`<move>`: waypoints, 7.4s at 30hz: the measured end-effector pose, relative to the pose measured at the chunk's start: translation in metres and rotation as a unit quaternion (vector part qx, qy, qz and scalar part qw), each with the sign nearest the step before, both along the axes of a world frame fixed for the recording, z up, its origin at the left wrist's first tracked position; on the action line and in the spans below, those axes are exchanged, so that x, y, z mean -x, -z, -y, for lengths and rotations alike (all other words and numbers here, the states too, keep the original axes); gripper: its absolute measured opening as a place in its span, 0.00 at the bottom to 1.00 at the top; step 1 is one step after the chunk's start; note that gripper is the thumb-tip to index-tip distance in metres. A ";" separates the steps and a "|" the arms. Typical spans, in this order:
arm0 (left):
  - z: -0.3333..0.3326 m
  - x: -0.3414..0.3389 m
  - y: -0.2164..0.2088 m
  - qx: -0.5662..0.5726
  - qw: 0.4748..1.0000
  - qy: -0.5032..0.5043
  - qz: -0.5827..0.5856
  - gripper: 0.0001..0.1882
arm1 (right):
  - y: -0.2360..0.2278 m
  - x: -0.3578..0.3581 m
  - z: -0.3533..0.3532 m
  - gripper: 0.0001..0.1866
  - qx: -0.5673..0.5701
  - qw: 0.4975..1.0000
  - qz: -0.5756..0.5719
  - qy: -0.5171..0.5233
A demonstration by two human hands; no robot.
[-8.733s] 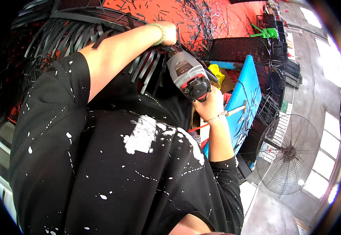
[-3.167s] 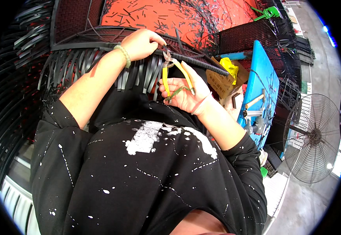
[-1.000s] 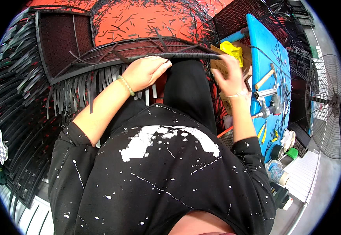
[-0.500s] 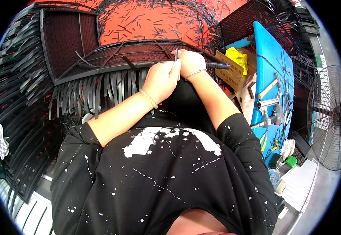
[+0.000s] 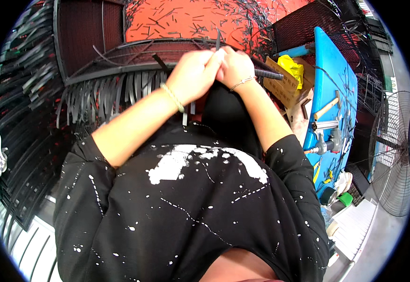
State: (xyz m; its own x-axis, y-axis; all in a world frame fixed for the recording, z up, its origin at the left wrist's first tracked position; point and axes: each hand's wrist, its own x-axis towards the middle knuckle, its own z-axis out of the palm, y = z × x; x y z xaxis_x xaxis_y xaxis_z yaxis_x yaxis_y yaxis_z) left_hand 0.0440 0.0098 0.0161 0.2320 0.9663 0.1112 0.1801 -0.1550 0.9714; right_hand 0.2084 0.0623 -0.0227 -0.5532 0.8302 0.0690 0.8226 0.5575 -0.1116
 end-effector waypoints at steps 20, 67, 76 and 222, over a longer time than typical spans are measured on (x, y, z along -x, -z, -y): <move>-0.023 0.068 0.021 -0.026 0.941 0.083 -0.326 0.24 | -0.006 0.022 -0.027 0.12 -0.167 0.954 -0.207 -0.141; 0.008 0.056 0.030 -0.380 0.879 -0.021 -0.288 0.08 | 0.007 0.001 -0.029 0.24 0.282 0.915 -0.239 -0.161; 0.020 0.061 0.016 -0.341 0.899 -0.010 -0.275 0.09 | 0.003 0.008 -0.008 0.17 0.213 0.923 -0.298 -0.113; -0.079 0.048 0.062 0.016 0.959 0.044 -0.280 0.17 | -0.096 -0.066 0.102 0.20 0.049 0.993 -0.090 0.059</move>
